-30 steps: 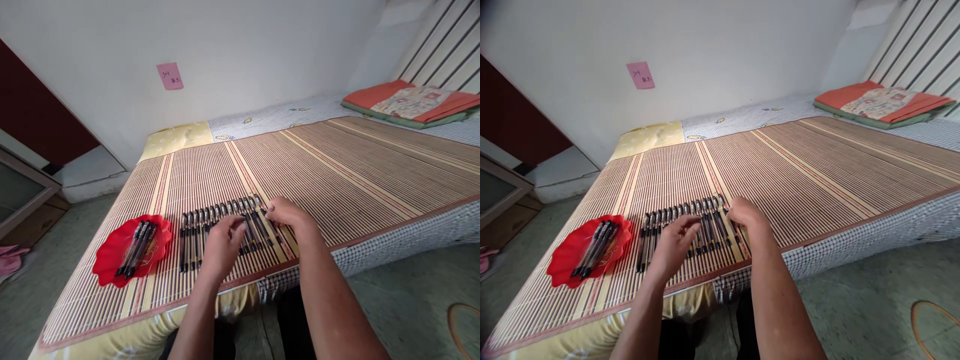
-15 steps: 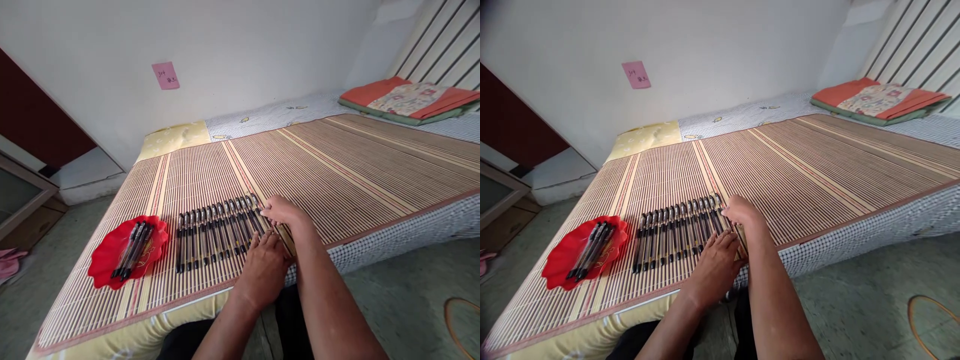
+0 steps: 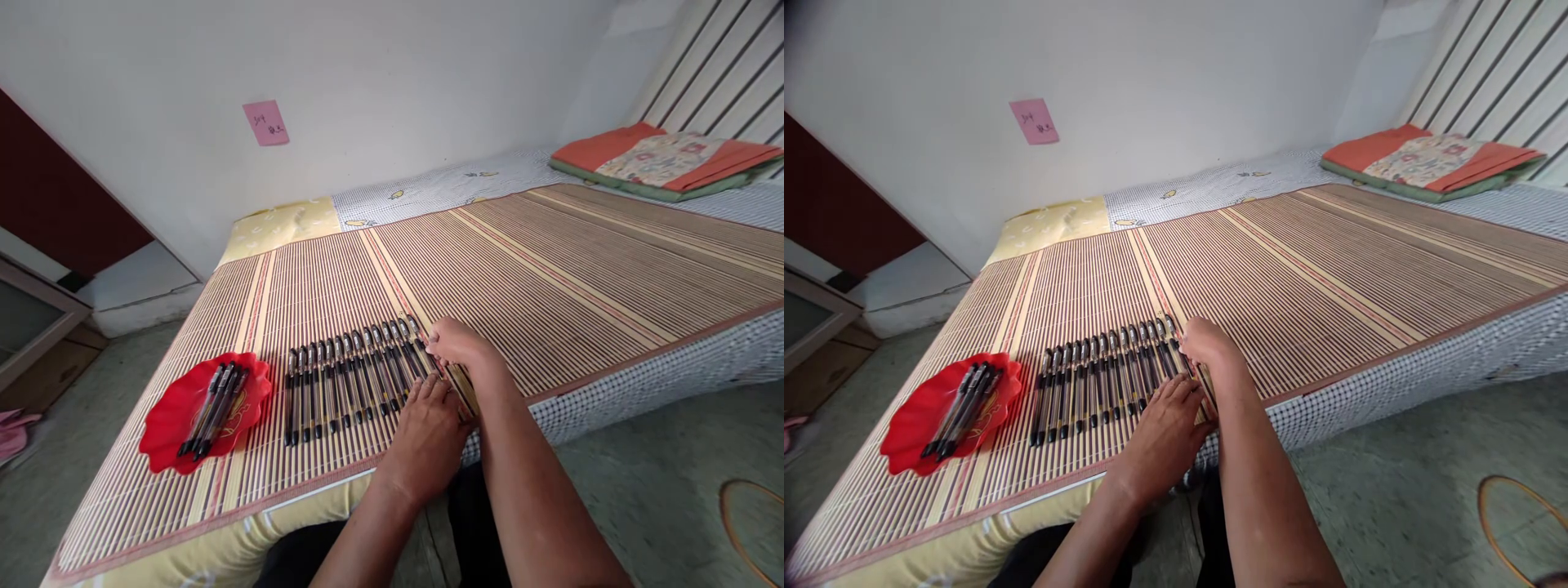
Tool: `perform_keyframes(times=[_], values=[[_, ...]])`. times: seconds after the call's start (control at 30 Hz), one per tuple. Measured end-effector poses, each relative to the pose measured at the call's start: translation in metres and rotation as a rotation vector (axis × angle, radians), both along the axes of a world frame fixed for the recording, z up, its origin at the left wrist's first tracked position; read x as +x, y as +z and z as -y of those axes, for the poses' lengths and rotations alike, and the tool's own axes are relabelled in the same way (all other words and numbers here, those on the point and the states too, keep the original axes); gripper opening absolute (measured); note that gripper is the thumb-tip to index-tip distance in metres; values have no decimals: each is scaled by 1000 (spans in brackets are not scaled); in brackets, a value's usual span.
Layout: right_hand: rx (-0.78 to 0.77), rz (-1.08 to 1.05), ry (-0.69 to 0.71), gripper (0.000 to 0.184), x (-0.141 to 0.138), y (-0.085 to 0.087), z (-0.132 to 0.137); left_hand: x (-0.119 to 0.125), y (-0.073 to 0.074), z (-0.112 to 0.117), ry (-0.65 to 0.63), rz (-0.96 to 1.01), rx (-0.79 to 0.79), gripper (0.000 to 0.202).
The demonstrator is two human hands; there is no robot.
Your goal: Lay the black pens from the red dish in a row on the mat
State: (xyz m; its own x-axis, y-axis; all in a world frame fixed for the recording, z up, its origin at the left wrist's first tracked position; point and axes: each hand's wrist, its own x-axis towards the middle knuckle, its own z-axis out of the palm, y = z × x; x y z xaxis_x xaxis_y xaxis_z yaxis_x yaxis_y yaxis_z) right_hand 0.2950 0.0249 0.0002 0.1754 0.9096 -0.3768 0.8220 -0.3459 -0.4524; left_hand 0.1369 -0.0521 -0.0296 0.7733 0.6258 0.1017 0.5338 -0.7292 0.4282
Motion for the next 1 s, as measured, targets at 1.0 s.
perform_keyframes(times=[1.0], values=[[350, -27, -163, 27, 3, 8, 3, -12, 72, 31, -130, -30, -234, 17]])
